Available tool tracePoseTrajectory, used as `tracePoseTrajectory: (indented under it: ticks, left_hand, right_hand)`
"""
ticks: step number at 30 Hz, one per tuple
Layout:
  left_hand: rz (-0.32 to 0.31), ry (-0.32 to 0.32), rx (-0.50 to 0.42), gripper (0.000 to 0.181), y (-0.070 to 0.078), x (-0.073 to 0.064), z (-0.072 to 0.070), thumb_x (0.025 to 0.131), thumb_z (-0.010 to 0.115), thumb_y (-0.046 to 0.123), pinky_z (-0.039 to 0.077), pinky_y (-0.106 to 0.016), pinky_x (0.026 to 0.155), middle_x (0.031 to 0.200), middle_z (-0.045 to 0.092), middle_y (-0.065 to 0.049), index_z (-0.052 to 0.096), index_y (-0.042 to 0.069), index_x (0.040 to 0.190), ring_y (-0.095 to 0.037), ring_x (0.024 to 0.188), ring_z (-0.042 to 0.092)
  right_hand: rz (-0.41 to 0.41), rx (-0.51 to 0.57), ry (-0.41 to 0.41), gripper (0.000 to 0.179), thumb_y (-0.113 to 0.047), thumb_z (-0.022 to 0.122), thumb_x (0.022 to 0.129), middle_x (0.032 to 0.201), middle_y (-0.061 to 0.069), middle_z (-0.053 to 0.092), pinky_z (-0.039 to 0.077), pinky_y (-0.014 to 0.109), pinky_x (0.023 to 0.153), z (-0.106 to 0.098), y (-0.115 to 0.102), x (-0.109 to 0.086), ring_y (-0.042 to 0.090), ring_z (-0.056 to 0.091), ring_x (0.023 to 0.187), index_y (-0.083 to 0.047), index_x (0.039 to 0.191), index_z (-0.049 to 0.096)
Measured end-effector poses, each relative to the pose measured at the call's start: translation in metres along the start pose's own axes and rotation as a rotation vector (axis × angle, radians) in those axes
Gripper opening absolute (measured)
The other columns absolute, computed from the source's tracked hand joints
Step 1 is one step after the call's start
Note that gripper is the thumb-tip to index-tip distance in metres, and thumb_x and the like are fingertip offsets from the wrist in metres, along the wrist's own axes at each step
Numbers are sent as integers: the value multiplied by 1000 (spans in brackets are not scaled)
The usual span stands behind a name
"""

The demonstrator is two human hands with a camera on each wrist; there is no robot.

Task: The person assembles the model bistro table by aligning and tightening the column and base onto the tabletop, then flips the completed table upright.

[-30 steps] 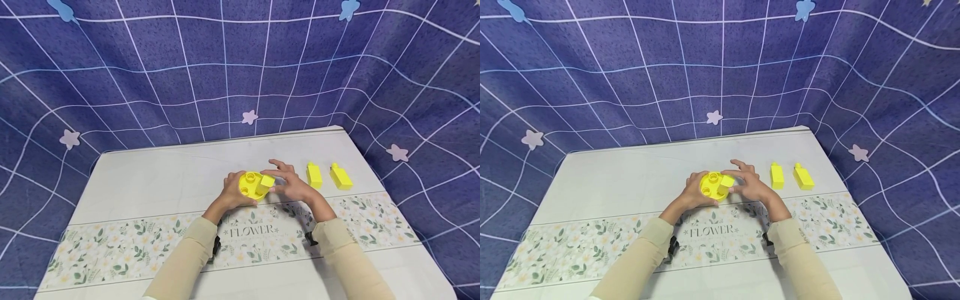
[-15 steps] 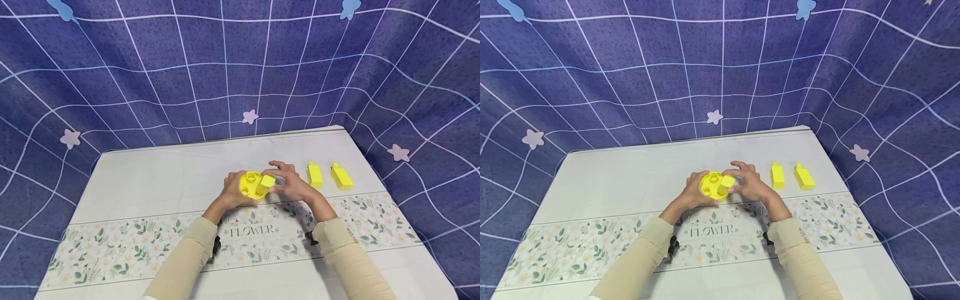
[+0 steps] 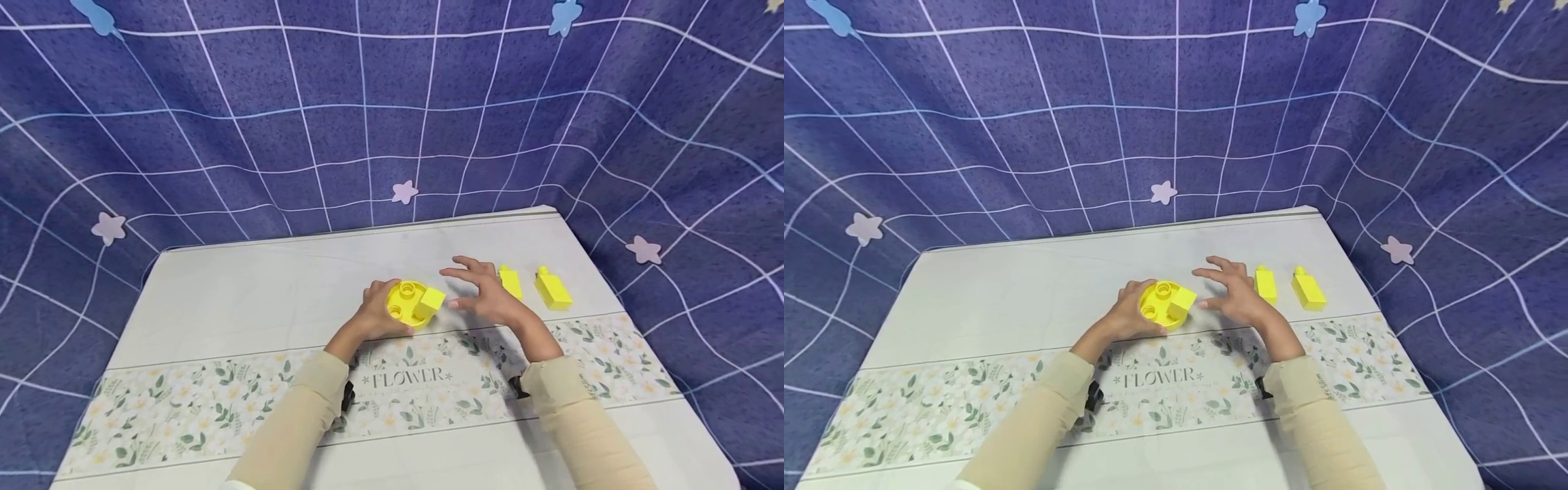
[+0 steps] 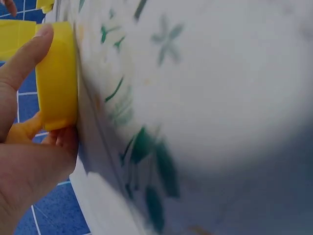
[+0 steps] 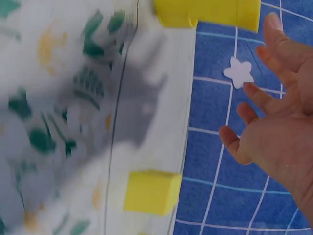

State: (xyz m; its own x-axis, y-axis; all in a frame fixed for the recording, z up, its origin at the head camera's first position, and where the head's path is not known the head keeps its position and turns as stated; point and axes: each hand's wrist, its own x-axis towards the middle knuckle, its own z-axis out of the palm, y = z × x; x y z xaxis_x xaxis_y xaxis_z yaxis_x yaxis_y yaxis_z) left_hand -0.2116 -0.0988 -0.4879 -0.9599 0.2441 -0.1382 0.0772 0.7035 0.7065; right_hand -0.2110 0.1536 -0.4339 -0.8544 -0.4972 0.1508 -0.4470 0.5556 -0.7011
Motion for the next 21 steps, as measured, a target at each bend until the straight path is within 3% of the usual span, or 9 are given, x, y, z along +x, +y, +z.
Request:
tracePoseTrajectory:
  ticks: [6, 10, 13, 19, 21]
  left_hand:
    - [44, -124, 15, 106, 2, 5, -12, 50, 84, 23, 27, -43, 98, 127, 31, 0, 26, 25, 138, -17, 112, 26]
    - [47, -141, 18, 109, 1, 5, -12, 50, 85, 22, 23, -44, 101, 132, 26, 2, 22, 25, 140, -16, 118, 22]
    - [43, -93, 1, 114, 2, 2, -6, 48, 86, 28, 22, -42, 102, 132, 23, 2, 19, 22, 141, -16, 118, 19]
    - [47, 81, 21, 112, 6, -2, 8, 46, 84, 40, 30, -37, 96, 125, 25, 0, 25, 17, 138, -16, 111, 21]
    - [52, 97, 32, 109, 7, -1, 10, 47, 84, 40, 31, -36, 94, 123, 26, 1, 28, 16, 137, -16, 110, 22]
  right_hand:
    - [41, -55, 9, 53, -19, 67, 77, 142, 5, 21, 12, 58, 90, -18, 10, -10, 31, 12, 123, -20, 127, 48]
    - [66, -104, 51, 53, -17, 67, 77, 141, 7, 23, 15, 57, 85, -28, 19, -15, 33, 16, 120, -18, 126, 48]
    - [90, -142, 110, 51, -12, 67, 76, 139, 11, 27, 16, 56, 82, -36, 26, -17, 37, 18, 118, -15, 124, 50]
    - [163, -181, 207, 48, 2, 62, 75, 136, 15, 30, 12, 57, 82, -46, 43, -20, 38, 18, 117, -15, 119, 54]
    - [190, -202, 219, 49, 5, 59, 74, 135, 15, 30, 12, 57, 82, -47, 50, -22, 38, 17, 118, -16, 118, 56]
